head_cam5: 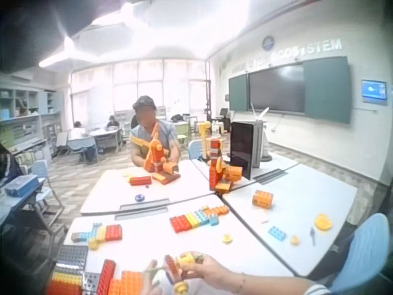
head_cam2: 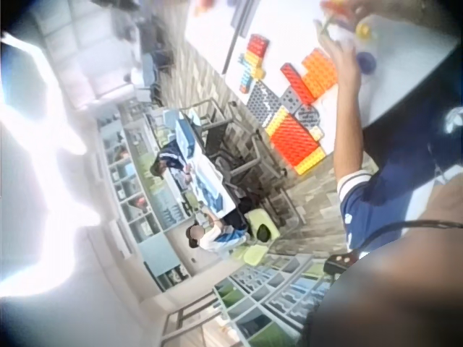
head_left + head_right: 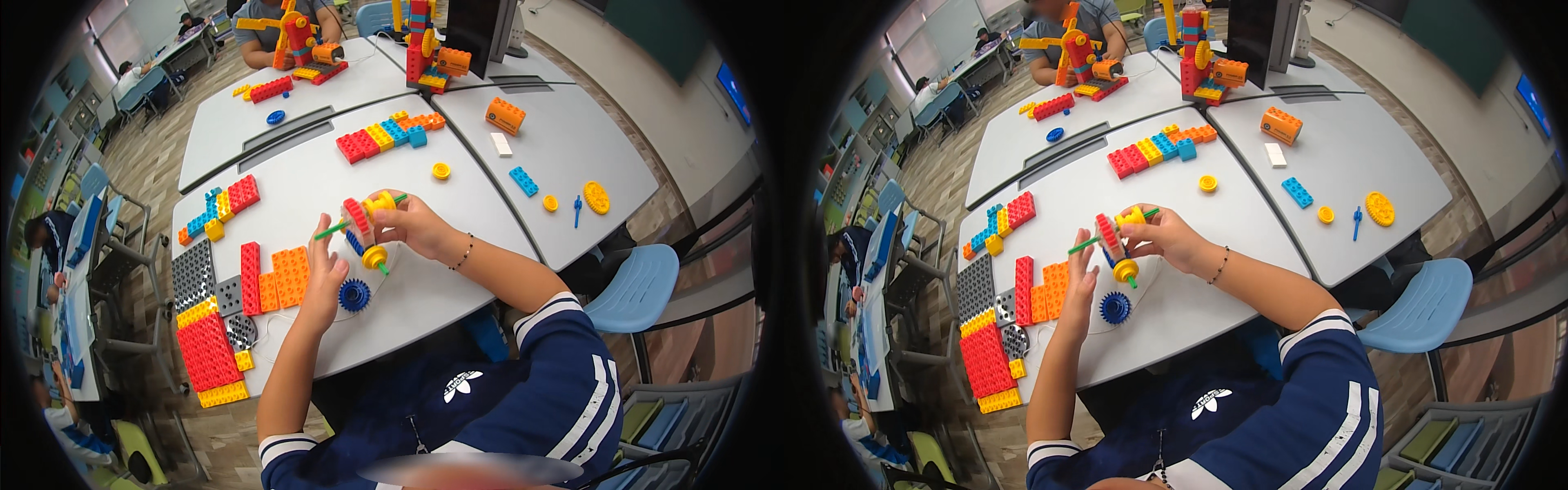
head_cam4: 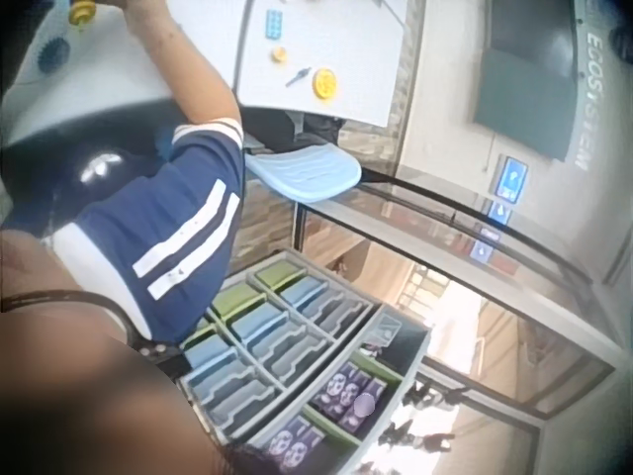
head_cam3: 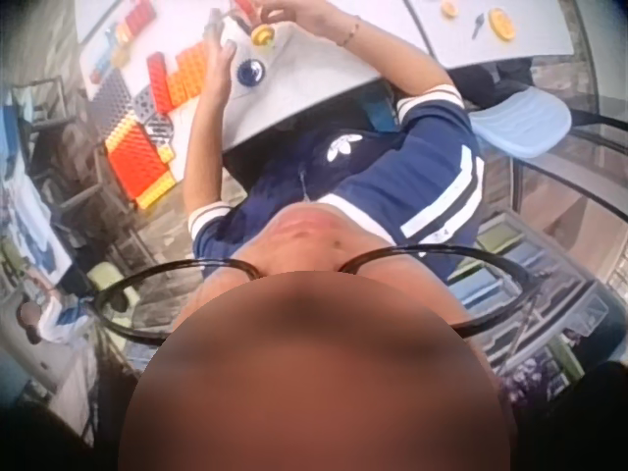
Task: The person assembles a gear mechanism using colorful plastic gears, rods, and connectors. They insert a green rod through a transparent housing, attach red and blue gears, and secure them with yellow end caps. The person repeatedly adjusts and tests the assembly, adding and removing components to refine the structure.
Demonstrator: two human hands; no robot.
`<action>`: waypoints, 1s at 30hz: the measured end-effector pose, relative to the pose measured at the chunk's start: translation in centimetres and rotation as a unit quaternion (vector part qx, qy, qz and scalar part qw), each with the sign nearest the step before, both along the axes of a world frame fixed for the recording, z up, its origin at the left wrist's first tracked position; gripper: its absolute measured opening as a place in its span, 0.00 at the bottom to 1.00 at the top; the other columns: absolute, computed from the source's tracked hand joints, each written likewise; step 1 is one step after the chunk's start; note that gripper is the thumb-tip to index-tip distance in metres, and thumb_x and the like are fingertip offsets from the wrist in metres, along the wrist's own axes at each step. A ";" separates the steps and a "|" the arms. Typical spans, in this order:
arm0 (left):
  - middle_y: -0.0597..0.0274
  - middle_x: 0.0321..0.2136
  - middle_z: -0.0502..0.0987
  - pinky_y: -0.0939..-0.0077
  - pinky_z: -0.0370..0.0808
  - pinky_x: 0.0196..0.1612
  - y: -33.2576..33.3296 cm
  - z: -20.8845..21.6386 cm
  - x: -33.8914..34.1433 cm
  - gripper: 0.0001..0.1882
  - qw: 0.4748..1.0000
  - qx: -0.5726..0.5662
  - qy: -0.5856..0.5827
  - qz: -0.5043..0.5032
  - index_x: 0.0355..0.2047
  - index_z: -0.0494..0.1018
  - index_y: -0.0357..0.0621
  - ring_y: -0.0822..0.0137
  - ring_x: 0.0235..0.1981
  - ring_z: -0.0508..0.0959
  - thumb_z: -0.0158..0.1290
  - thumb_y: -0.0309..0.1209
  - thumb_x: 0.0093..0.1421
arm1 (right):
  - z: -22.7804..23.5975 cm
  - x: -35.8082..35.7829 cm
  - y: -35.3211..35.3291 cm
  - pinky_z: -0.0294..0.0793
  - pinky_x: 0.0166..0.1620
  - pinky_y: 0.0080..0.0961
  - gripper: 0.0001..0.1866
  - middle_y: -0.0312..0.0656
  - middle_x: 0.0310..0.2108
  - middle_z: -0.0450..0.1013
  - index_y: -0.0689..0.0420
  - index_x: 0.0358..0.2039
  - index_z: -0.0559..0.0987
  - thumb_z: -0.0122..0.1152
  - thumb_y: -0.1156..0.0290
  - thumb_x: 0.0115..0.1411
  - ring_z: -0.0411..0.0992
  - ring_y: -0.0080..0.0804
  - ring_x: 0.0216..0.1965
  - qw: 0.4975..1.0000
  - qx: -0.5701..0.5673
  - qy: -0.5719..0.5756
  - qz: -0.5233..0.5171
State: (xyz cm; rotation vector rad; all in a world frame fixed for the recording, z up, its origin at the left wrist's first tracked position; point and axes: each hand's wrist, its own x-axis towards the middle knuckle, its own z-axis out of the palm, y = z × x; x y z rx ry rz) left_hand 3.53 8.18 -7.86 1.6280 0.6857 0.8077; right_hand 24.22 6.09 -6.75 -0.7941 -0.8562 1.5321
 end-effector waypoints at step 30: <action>0.47 0.50 0.60 0.61 0.56 0.59 -0.6 0.6 -1.3 0.26 0.955 0.242 0.123 0.121 0.51 0.63 0.40 0.52 0.55 0.60 0.54 0.30 0.52 | -0.5 8.1 3.3 0.76 0.49 0.31 0.26 0.43 0.45 0.69 0.57 0.54 0.66 0.61 0.69 0.54 0.71 0.29 0.46 0.978 0.008 -0.203 -0.043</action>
